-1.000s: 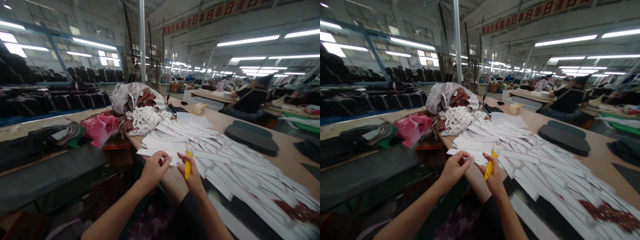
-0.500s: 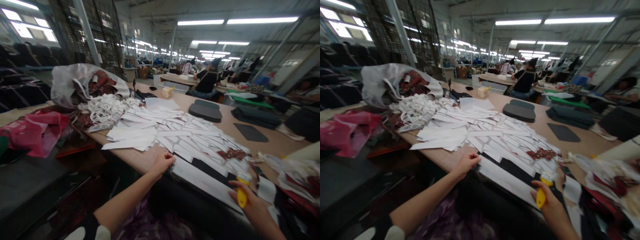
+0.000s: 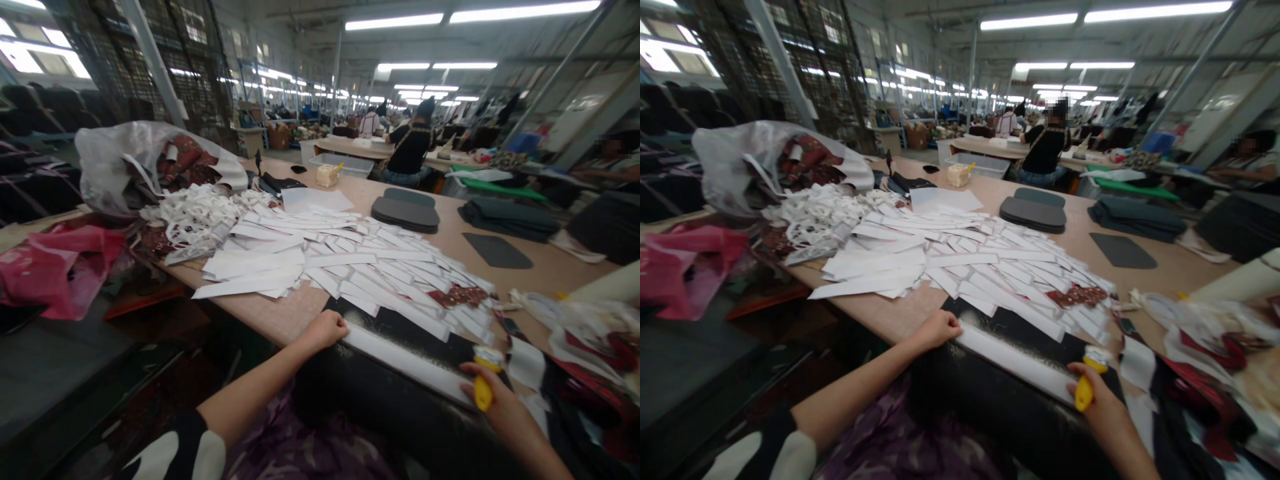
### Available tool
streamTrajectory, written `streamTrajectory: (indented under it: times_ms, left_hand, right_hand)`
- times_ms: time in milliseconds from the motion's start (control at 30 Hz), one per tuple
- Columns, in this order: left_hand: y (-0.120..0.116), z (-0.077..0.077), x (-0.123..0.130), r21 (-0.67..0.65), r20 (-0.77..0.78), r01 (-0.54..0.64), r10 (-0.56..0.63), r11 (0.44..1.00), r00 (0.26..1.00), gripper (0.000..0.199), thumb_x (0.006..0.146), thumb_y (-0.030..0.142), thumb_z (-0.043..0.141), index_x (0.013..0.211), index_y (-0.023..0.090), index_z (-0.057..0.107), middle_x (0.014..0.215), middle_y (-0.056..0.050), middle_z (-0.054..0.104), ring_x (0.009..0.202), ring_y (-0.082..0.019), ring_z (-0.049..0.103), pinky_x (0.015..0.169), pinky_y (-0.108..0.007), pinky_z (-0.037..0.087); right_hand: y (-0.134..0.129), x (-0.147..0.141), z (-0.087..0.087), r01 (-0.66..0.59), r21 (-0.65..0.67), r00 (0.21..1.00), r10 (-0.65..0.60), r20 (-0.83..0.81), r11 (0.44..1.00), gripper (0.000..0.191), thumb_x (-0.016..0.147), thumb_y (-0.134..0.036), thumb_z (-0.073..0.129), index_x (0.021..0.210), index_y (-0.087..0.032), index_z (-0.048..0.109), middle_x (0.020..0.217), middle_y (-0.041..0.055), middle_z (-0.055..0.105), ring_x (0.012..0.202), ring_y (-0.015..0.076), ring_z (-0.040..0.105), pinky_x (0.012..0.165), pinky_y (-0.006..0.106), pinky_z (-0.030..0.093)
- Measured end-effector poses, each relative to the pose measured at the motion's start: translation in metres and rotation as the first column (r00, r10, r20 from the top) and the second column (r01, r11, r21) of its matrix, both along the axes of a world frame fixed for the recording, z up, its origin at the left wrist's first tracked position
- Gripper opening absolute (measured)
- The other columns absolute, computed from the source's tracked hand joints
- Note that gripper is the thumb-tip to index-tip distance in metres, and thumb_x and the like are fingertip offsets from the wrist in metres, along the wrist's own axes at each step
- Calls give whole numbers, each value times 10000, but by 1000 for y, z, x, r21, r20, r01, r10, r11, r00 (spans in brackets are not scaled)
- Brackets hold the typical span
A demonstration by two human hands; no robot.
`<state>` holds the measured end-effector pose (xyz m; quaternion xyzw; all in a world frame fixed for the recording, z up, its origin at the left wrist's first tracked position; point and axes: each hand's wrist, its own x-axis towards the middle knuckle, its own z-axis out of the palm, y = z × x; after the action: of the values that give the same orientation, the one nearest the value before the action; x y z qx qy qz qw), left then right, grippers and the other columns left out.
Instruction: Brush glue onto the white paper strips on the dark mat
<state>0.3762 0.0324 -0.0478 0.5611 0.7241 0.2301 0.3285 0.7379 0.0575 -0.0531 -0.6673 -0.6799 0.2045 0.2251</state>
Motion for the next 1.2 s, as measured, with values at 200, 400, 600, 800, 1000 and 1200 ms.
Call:
streamTrajectory:
  times_ms: [200, 400, 600, 800, 1000, 1200]
  left_hand:
    - [0, 2, 2, -30, -119, -3, -1, 1000, 993, 165, 677, 295, 568, 716, 179, 678, 692, -21, 656, 648, -146, 582, 557, -220, 383]
    - [-10, 11, 13, 18, -249, 22, -17, 1000, 968, 169, 736, 280, 509, 712, 175, 639, 804, -56, 642, 763, -181, 585, 616, -244, 376]
    - [-8, 8, 13, 31, -382, 73, -56, 997, 923, 191, 785, 317, 476, 696, 183, 580, 802, -36, 605, 733, -160, 565, 587, -239, 334]
    - [-9, 8, 13, 17, -384, 74, -62, 997, 921, 178, 798, 308, 478, 694, 186, 557, 782, -24, 598, 711, -148, 557, 588, -241, 327]
    - [-16, 13, 18, 136, -545, 144, -48, 980, 837, 127, 811, 277, 479, 790, 179, 559, 843, -37, 573, 802, -177, 547, 625, -260, 368]
    - [-34, 4, 36, 409, -663, 492, -120, 768, 739, 238, 845, 145, 424, 1025, 203, 568, 1021, -52, 596, 925, -202, 523, 791, -340, 400]
  right_hand:
    - [8, 9, -8, -70, -138, 995, 79, 62, 988, 445, 632, -509, 523, 993, -260, 595, 736, 30, 661, 674, 223, 626, 612, 288, 454]
    - [-17, -8, 4, 14, -27, 986, -9, 169, 1000, 399, 745, -411, 441, 1080, -222, 547, 884, 65, 647, 717, 215, 614, 659, 306, 451]
    - [-31, -20, 5, 116, 82, 970, -131, 207, 990, 374, 794, -187, 379, 1142, -202, 515, 979, 75, 635, 853, 197, 602, 733, 293, 441]
    - [-34, -27, -2, 93, 142, 937, -135, 323, 985, 453, 735, -74, 415, 1170, -179, 489, 1006, 81, 625, 897, 202, 597, 760, 285, 440]
    - [-34, -29, 2, -77, 280, 820, -99, 563, 957, 400, 769, -66, 404, 1126, -160, 557, 822, 99, 609, 790, 227, 574, 699, 317, 439]
    - [-40, -79, 40, -307, 225, 951, 290, 104, 925, 420, 834, -144, 365, 1220, -215, 513, 781, 45, 620, 742, 171, 577, 704, 284, 451]
